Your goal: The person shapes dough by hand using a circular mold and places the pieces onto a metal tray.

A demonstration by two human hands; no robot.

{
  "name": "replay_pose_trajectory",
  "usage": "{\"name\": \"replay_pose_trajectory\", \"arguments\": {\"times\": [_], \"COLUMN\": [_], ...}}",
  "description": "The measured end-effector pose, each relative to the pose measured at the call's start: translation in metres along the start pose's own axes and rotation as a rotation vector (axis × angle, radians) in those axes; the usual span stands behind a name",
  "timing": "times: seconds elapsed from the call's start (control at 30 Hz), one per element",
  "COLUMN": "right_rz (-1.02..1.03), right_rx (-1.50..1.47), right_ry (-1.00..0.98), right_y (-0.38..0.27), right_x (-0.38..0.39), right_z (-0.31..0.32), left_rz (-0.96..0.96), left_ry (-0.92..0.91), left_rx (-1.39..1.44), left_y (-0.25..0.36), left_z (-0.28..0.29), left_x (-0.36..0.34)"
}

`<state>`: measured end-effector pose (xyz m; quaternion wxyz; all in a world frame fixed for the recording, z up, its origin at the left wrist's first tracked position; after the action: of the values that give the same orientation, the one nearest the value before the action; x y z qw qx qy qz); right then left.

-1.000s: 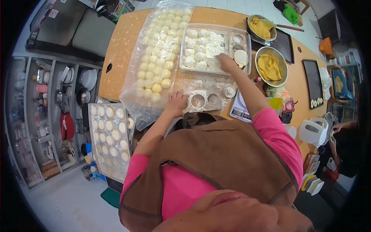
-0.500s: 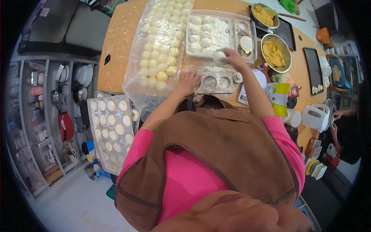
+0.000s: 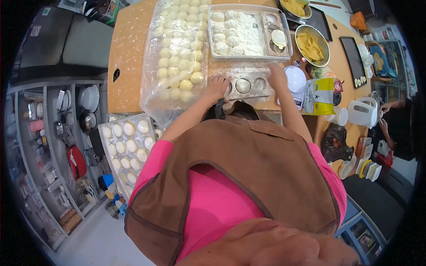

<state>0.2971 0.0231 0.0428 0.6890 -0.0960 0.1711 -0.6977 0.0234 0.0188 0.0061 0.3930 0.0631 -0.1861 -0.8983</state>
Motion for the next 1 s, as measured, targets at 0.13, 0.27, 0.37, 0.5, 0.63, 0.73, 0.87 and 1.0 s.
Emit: {"name": "replay_pose_trajectory", "arguments": {"times": [0.13, 0.27, 0.37, 0.5, 0.63, 0.73, 0.87, 1.0], "right_rz": [-0.134, -0.116, -0.07, 0.027, 0.094, 0.096, 0.114, 0.11], "right_rx": [0.181, 0.104, 0.011, -0.14, -0.083, -0.009, 0.054, 0.07], "right_ry": [-0.218, -0.115, -0.024, -0.286, -0.313, -0.315, -0.314, -0.346], "right_y": [0.027, 0.032, 0.008, -0.041, -0.096, -0.104, -0.1, -0.098], "right_x": [0.012, 0.009, 0.005, 0.025, 0.035, 0.036, 0.038, 0.037], "right_z": [0.011, 0.01, 0.021, -0.005, -0.012, -0.021, -0.035, -0.042], "left_rz": [-0.012, -0.033, -0.03, -0.039, -0.04, -0.052, -0.018, -0.015], "left_ry": [-0.031, -0.021, -0.015, -0.055, -0.026, 0.047, 0.0, 0.021], "left_rx": [0.019, 0.004, -0.007, 0.051, 0.021, -0.05, 0.013, -0.03], "left_y": [0.0, -0.007, -0.011, -0.004, -0.012, -0.015, -0.012, -0.013], "left_z": [0.001, -0.008, -0.009, 0.002, -0.014, -0.022, -0.02, -0.026], "left_x": [-0.005, -0.007, -0.005, -0.006, -0.002, -0.001, -0.004, -0.007]}}
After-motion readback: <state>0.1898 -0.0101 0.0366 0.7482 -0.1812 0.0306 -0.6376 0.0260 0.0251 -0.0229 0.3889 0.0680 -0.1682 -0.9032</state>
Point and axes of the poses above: each hand's wrist, its own x-axis away from the middle knuckle, its own z-axis out of the back of the hand, y = z × x, the point moved 3 cm from there along -x, towards the middle knuckle
